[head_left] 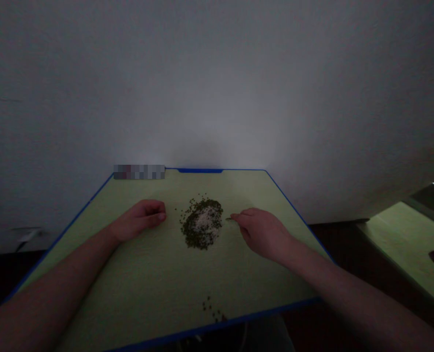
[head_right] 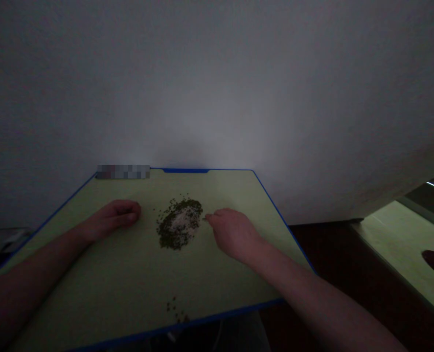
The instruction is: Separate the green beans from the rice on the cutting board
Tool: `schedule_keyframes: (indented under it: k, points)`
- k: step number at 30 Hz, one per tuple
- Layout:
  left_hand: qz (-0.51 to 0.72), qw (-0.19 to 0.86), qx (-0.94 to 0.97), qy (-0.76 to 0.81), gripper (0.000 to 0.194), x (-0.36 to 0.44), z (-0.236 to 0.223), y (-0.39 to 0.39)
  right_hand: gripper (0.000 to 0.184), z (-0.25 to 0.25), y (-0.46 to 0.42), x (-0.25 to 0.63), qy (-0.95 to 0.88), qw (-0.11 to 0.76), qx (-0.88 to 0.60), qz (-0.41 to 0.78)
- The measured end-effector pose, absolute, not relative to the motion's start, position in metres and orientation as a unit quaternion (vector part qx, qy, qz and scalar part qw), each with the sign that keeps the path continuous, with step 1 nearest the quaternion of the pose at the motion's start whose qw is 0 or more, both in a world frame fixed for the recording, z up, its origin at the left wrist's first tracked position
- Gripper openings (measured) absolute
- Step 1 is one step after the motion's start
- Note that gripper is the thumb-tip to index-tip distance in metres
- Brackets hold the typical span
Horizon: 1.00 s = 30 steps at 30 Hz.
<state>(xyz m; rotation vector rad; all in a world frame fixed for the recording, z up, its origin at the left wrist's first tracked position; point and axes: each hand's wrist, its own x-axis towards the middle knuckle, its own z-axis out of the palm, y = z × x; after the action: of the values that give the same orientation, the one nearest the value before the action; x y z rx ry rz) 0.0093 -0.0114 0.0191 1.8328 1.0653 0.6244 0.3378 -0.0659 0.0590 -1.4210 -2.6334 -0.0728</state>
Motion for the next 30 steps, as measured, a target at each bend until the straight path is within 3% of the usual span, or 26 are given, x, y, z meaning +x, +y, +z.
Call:
schedule_keyframes:
  k: [4,9,14,20,25,30]
  points:
    - [0.251,0.452,0.742,0.426,0.033,0.010,0.021,-0.012,0.035,0.064,-0.068,0.340,-0.878,0.092,-0.470,-0.025]
    - [0.256,0.460,0.740,0.418,0.034,0.011,0.022,-0.013,0.032,0.074,-0.105,0.359,-0.857,0.179,-0.482,0.032]
    - [0.262,0.484,0.725,0.414,0.033,0.011,0.020,-0.014,0.027,0.062,-0.130,0.387,-0.867,0.152,-0.457,0.128]
    - [0.266,0.475,0.730,0.414,0.033,0.011,0.021,-0.013,0.027,0.040,-0.113,0.404,-0.840,0.166,-0.508,0.094]
    - [0.268,0.482,0.724,0.415,0.032,0.013,0.023,-0.015,0.028,0.048,-0.118,0.375,-0.850,0.195,-0.477,0.111]
    - [0.266,0.472,0.730,0.417,0.033,0.012,0.023,-0.015,0.036,0.054,-0.127,0.327,-0.894,0.172,-0.389,0.142]
